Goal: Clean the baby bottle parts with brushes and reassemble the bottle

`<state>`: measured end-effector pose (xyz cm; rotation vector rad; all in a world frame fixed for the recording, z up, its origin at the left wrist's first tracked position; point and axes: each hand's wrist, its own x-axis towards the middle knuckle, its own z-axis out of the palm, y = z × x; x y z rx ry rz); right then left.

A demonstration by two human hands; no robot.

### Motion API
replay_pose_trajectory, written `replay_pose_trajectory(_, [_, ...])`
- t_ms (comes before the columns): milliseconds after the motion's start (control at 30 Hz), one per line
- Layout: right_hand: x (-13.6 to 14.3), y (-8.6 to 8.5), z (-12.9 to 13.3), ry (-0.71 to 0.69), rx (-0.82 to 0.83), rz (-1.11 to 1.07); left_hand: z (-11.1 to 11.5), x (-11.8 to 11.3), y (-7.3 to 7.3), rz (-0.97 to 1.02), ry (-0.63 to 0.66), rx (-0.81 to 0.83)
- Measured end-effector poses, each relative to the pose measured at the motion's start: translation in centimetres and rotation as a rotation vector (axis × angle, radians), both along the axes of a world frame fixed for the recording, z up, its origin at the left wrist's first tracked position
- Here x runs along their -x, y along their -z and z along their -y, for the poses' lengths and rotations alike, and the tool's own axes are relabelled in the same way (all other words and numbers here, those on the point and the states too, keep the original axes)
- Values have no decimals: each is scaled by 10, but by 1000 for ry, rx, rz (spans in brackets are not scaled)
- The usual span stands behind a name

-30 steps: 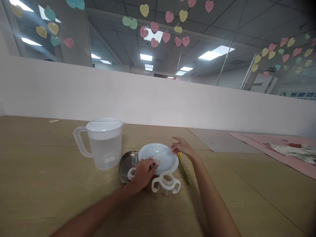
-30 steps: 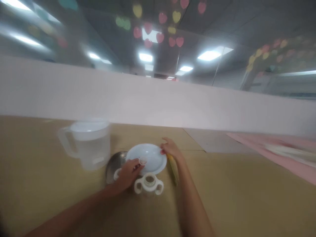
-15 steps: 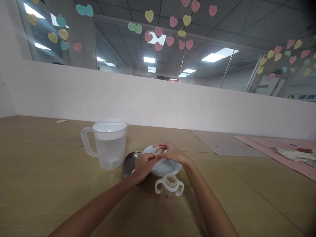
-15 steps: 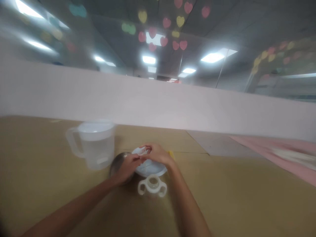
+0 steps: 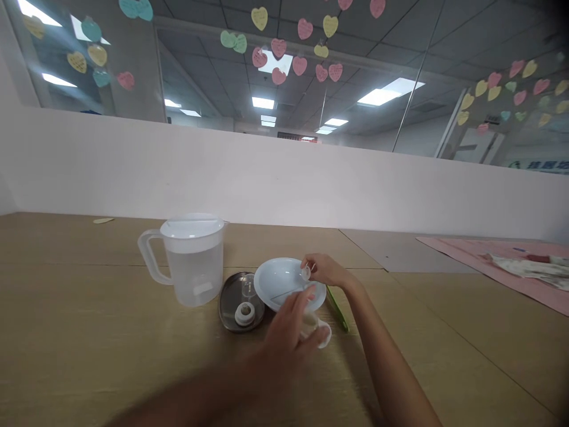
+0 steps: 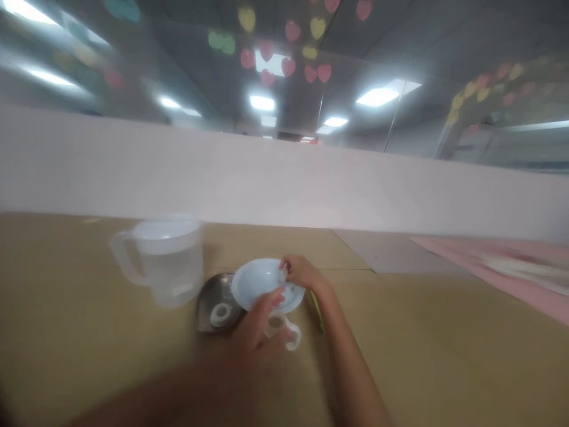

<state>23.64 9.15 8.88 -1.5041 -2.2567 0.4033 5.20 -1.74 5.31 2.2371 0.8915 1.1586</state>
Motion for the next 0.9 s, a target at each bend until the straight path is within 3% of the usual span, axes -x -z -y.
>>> replay_pose_trajectory(100, [5,5,1,-46,107,132,8,-8,28,7,46,-20])
replay_pose_trajectory(233, [20,24,-3,-80,217,209,2,-10,54,151,-41,32])
replay_pose_trajectory(367, [37,39,-5,-173,277,163,-1,-12,64,224,-71,114])
replay_pose_trajectory(467, [43,37,-4,-331,434,-124,0,-10,64,227,-73,207])
replay_pose_trajectory(533, [42,29,-2,-305,468,-413,1,-7,64,236,-83,220])
replay_pose_trajectory(633, [37,6,7,-155,317,-725,1,0,66,258,-132,202])
replay_pose_trajectory(767, [32,-33,36,-154,148,-872,3,14,63,258,-182,204])
replay_pose_trajectory(900, [37,-61,70,-238,149,-779,9,29,57,196,-163,206])
